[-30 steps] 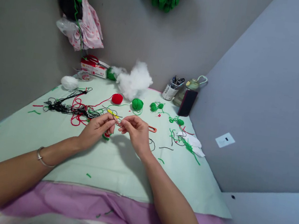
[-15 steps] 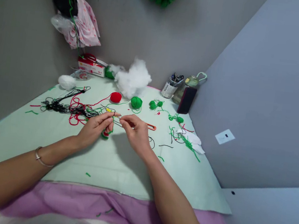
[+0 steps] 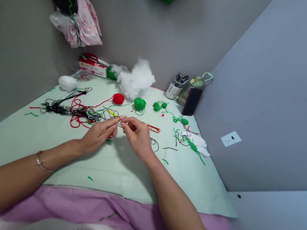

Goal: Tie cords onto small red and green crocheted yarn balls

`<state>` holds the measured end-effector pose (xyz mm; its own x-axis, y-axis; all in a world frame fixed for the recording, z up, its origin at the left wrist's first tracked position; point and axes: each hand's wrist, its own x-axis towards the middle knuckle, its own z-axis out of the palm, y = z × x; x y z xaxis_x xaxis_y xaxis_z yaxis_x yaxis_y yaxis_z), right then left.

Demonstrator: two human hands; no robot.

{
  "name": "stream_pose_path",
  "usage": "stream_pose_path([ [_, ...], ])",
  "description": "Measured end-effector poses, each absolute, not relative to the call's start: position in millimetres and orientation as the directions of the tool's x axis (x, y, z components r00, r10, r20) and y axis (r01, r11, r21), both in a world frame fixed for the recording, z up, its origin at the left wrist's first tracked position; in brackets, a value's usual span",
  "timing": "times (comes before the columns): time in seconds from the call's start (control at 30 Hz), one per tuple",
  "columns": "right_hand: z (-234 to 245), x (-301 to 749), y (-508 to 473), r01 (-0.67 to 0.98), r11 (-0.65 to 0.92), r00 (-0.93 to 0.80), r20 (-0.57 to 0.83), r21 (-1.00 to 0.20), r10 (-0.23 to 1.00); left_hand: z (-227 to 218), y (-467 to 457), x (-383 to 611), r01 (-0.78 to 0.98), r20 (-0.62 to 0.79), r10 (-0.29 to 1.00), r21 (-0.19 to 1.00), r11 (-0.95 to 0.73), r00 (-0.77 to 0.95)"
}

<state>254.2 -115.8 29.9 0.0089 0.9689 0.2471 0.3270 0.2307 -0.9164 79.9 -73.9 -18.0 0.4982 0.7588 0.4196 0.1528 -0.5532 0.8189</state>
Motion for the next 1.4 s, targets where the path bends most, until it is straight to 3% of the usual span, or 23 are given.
stream_pose_path([
  [0.6, 26.7, 250.7, -118.6, 0.42, 0.279, 0.017, 0.314, -0.864, 0.949, -16.6, -75.5, 78.3, 0.25, 0.453, 0.737, 0.739, -0.625, 0.502],
  [1.4, 29.2, 250.7, -120.4, 0.44, 0.262, 0.01, 0.297, -0.859, 0.955, -12.3, -76.6, 77.6, 0.307, 0.488, 0.721, 0.677, -0.669, 0.492],
])
